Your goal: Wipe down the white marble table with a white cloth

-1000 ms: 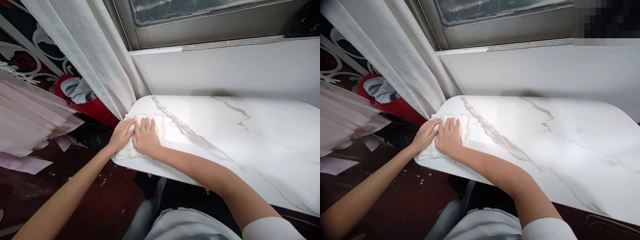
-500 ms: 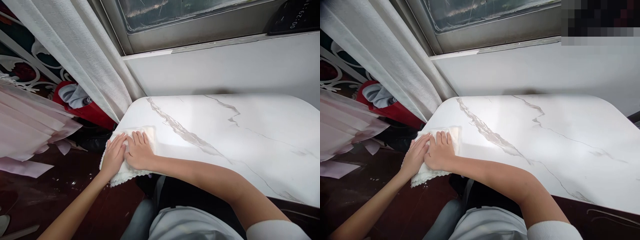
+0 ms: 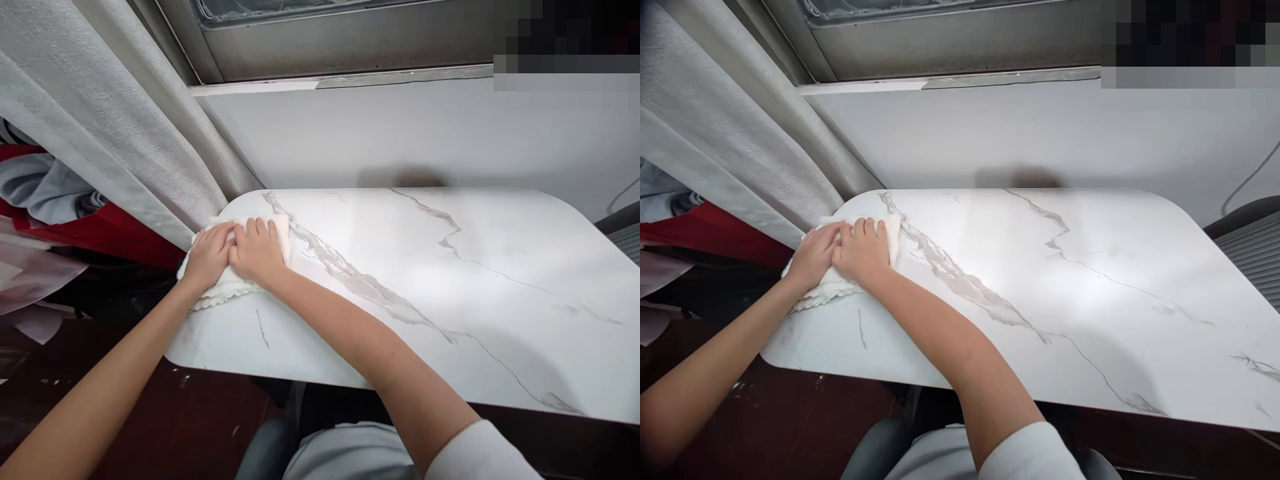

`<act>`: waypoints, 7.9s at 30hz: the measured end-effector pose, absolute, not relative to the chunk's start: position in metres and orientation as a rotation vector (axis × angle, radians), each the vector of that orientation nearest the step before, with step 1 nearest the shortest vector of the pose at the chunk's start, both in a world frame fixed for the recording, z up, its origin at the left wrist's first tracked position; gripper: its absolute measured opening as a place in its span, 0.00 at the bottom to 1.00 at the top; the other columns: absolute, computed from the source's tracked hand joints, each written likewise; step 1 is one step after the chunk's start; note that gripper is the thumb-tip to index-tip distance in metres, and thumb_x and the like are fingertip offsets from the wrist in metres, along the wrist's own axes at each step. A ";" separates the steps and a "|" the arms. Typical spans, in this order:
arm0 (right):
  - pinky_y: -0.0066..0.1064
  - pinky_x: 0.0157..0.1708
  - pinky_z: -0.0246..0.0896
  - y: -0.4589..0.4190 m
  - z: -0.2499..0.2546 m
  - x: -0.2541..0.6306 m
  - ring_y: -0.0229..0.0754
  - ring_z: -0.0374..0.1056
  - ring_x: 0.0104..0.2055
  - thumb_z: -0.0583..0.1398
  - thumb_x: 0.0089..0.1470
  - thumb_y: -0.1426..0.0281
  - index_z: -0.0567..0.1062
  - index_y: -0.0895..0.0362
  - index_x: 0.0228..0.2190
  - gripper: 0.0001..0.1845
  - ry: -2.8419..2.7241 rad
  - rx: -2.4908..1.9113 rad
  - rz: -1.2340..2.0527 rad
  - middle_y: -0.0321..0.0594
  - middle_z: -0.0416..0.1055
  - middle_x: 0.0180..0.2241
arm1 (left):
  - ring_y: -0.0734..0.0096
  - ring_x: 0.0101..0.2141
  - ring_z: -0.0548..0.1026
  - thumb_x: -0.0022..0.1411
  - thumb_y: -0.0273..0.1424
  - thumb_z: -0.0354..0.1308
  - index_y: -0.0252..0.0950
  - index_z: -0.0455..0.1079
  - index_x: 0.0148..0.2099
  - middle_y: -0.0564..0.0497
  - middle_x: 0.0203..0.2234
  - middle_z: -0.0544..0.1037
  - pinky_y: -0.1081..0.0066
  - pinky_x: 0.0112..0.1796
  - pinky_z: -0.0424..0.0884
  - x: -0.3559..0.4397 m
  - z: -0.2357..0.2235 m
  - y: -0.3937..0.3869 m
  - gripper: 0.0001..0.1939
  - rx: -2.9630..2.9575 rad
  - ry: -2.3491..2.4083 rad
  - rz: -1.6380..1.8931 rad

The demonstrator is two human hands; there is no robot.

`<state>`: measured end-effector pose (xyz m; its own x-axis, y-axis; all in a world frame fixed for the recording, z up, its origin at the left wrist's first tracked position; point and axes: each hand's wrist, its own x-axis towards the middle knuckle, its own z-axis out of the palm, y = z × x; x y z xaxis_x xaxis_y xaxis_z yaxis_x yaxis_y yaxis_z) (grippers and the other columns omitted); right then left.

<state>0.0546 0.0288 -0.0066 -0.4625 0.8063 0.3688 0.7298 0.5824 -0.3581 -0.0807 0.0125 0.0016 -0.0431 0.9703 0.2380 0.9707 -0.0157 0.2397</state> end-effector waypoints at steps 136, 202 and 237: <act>0.49 0.68 0.41 -0.061 -0.011 0.367 0.50 0.44 0.70 0.41 0.66 0.66 0.59 0.63 0.65 0.30 -2.252 -1.696 -0.039 0.49 0.54 0.67 | 0.45 0.57 0.68 0.70 0.34 0.39 0.26 0.60 0.65 0.31 0.59 0.68 0.48 0.58 0.61 0.224 0.005 -0.039 0.27 -2.625 -1.568 -0.328; 0.52 0.68 0.41 0.045 0.003 0.620 0.51 0.49 0.69 0.43 0.63 0.61 0.60 0.57 0.62 0.30 -1.980 -2.074 0.032 0.46 0.55 0.66 | 0.47 0.64 0.59 0.71 0.37 0.42 0.23 0.59 0.65 0.31 0.63 0.63 0.50 0.63 0.50 0.484 -0.003 0.082 0.28 -2.782 -1.411 -0.511; 0.57 0.66 0.47 -0.180 -0.013 0.595 0.54 0.44 0.71 0.42 0.64 0.58 0.46 0.36 0.66 0.30 -1.933 -2.106 -0.040 0.39 0.49 0.68 | 0.41 0.61 0.64 0.69 0.37 0.41 0.24 0.59 0.66 0.32 0.61 0.67 0.46 0.59 0.60 0.436 0.001 -0.118 0.30 -2.827 -0.973 -0.529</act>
